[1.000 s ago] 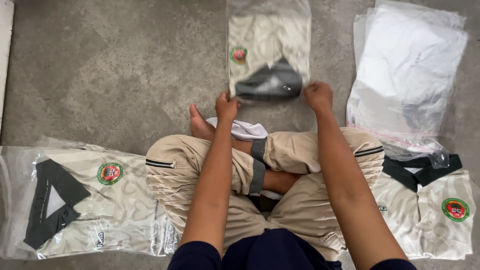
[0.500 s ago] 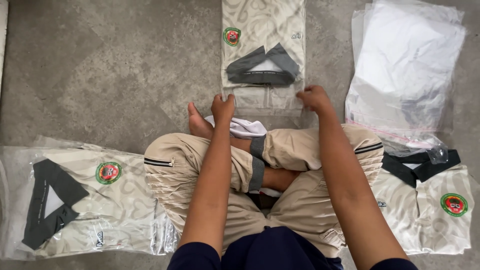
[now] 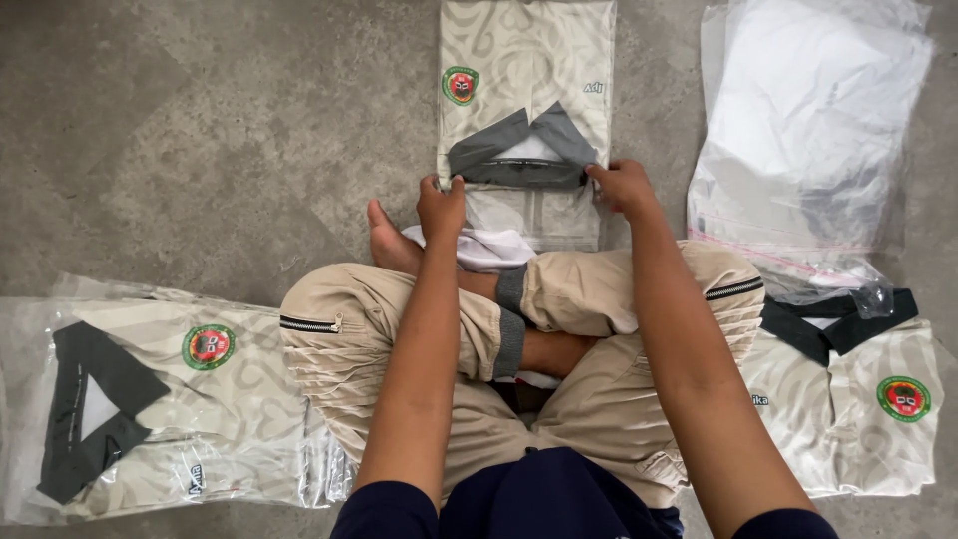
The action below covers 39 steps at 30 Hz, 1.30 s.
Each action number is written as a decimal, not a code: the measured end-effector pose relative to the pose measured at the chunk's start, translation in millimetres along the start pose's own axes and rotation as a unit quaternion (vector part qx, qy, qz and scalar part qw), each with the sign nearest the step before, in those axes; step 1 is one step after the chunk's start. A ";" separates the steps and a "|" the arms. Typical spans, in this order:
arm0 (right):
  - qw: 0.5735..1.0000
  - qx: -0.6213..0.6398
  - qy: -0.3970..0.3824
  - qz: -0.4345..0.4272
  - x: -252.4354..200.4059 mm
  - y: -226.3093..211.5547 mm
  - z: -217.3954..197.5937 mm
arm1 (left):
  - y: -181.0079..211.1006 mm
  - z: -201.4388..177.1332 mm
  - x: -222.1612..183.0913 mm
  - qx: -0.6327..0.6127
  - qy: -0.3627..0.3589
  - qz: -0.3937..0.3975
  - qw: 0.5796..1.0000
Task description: A person sitting on the floor packages a folded polo shirt into a clear plastic bag.
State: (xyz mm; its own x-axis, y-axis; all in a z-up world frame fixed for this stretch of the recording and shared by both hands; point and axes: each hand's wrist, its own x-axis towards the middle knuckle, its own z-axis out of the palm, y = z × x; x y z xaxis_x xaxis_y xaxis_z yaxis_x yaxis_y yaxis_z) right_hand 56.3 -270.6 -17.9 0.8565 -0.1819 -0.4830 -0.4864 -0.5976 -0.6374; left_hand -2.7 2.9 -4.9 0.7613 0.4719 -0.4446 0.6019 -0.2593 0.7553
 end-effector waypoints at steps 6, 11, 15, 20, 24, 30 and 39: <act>0.989 0.142 -0.037 -0.036 -3.7 -11.8 7.0 | 23.3 -13.1 -22.4 0.084 0.037 0.025 0.995; 0.943 0.307 -0.130 0.013 -20.2 -25.6 15.4 | 22.0 18.3 -33.0 0.287 0.028 0.473 0.832; 0.922 0.340 -0.185 0.016 -46.9 -39.6 20.1 | 18.0 36.0 -44.8 0.298 -0.029 0.497 0.815; 0.887 0.359 -0.291 0.032 -63.6 -45.4 23.8 | -22.3 67.4 0.7 0.257 0.047 0.503 0.824; 0.899 0.345 -0.264 0.059 -33.7 -23.6 21.4 | -3.8 49.3 -13.5 0.158 0.020 0.451 0.878; 0.900 0.369 -0.169 0.160 -19.3 1.5 40.4 | 33.1 34.3 -26.5 -0.179 -0.204 0.233 0.934; 0.779 0.606 -0.148 0.059 2.0 6.8 24.4 | 28.9 15.8 -3.7 -0.639 -0.355 0.002 0.682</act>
State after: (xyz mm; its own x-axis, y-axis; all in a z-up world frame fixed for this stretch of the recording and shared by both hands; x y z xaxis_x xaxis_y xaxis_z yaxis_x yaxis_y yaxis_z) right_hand 50.5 -255.9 -37.9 0.8033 0.1154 -0.5843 -0.5182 0.6191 -0.5902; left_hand 15.7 -19.7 11.0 0.9604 -0.1715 -0.2195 0.2428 0.9016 0.3580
